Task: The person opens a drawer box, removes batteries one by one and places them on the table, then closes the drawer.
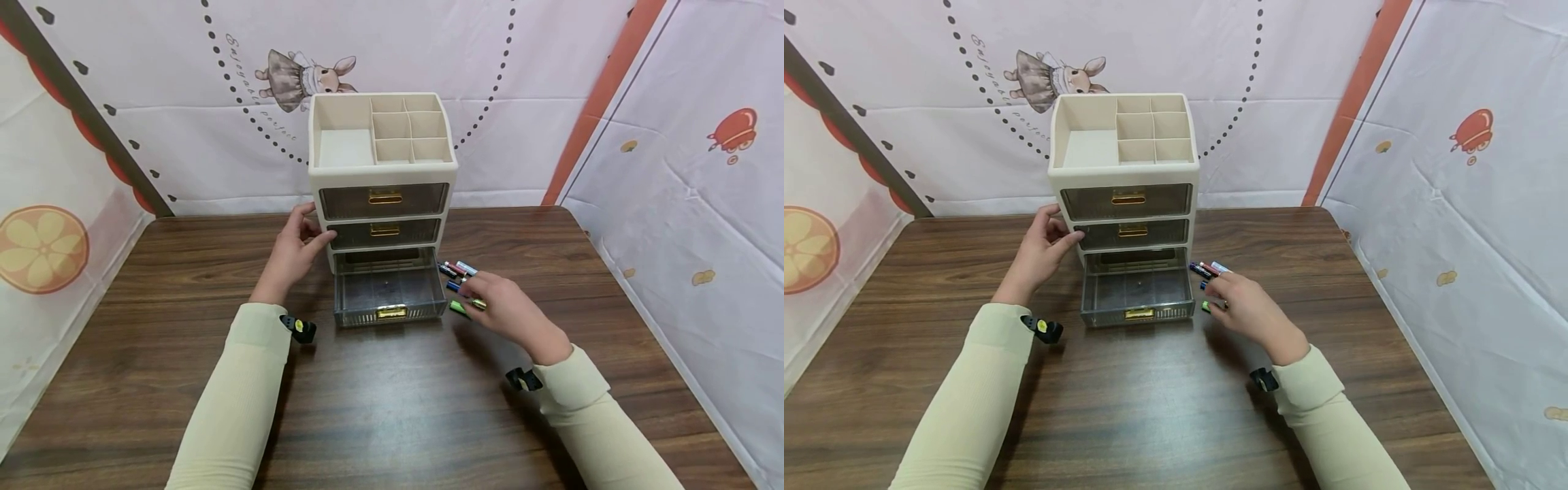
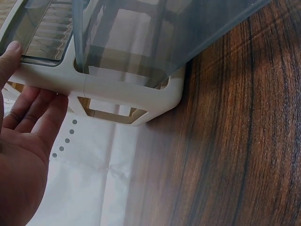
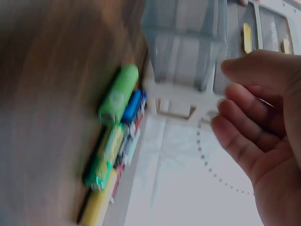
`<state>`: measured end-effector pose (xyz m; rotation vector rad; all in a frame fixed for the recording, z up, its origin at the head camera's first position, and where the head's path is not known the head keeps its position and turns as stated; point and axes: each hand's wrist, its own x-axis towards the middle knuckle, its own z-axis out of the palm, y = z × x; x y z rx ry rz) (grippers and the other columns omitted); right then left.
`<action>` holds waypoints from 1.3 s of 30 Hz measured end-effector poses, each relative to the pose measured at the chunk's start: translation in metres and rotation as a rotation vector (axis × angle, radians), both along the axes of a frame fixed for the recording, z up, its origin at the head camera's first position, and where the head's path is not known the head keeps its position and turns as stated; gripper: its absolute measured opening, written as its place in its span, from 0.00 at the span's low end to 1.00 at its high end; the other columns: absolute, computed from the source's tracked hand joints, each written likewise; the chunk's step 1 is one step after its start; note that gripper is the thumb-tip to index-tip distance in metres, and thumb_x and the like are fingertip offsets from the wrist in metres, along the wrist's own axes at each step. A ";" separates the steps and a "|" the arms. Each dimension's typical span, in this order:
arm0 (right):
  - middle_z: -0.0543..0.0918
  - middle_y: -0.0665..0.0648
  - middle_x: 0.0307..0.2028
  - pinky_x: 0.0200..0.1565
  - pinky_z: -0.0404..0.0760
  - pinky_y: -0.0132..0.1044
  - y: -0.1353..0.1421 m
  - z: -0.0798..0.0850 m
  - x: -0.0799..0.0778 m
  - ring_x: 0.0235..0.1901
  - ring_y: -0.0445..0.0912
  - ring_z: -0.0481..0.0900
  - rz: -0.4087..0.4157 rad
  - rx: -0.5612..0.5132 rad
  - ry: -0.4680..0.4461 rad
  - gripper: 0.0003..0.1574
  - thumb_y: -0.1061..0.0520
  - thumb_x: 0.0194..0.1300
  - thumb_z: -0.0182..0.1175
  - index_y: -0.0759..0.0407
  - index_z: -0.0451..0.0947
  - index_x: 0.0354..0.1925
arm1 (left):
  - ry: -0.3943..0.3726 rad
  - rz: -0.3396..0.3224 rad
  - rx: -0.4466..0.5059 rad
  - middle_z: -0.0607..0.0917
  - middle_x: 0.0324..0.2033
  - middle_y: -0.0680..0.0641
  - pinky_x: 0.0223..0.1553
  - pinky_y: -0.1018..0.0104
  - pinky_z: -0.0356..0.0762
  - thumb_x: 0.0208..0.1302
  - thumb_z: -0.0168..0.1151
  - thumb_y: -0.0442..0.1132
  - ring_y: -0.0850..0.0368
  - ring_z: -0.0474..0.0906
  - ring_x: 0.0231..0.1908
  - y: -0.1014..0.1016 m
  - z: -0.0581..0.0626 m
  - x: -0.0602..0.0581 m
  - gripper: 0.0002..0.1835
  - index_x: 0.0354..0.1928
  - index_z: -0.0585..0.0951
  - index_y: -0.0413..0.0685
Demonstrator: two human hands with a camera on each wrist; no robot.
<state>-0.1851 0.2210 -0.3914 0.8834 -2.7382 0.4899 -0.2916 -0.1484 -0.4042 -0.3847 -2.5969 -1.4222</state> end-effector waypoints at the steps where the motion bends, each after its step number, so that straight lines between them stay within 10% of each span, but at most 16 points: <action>1: 0.81 0.54 0.32 0.32 0.79 0.40 -0.003 -0.001 0.002 0.30 0.45 0.79 0.014 -0.009 0.034 0.09 0.62 0.55 0.70 0.59 0.80 0.35 | 0.002 -0.001 0.001 0.78 0.45 0.43 0.45 0.52 0.74 0.66 0.59 0.56 0.48 0.78 0.50 0.000 0.000 0.000 0.34 0.70 0.59 0.64; 14: 0.83 0.53 0.37 0.39 0.81 0.37 -0.057 -0.020 0.016 0.37 0.44 0.82 0.186 -0.029 0.166 0.15 0.61 0.54 0.72 0.59 0.82 0.42 | -0.003 -0.005 -0.002 0.78 0.45 0.42 0.47 0.51 0.73 0.66 0.59 0.56 0.46 0.77 0.51 -0.001 -0.001 0.001 0.35 0.71 0.58 0.62; 39: 0.84 0.51 0.33 0.38 0.80 0.32 -0.109 -0.028 0.023 0.33 0.44 0.80 0.141 0.097 0.329 0.07 0.66 0.59 0.62 0.58 0.84 0.35 | 0.007 -0.003 -0.004 0.78 0.45 0.42 0.47 0.51 0.74 0.66 0.59 0.56 0.47 0.78 0.50 0.000 0.000 0.001 0.35 0.71 0.58 0.62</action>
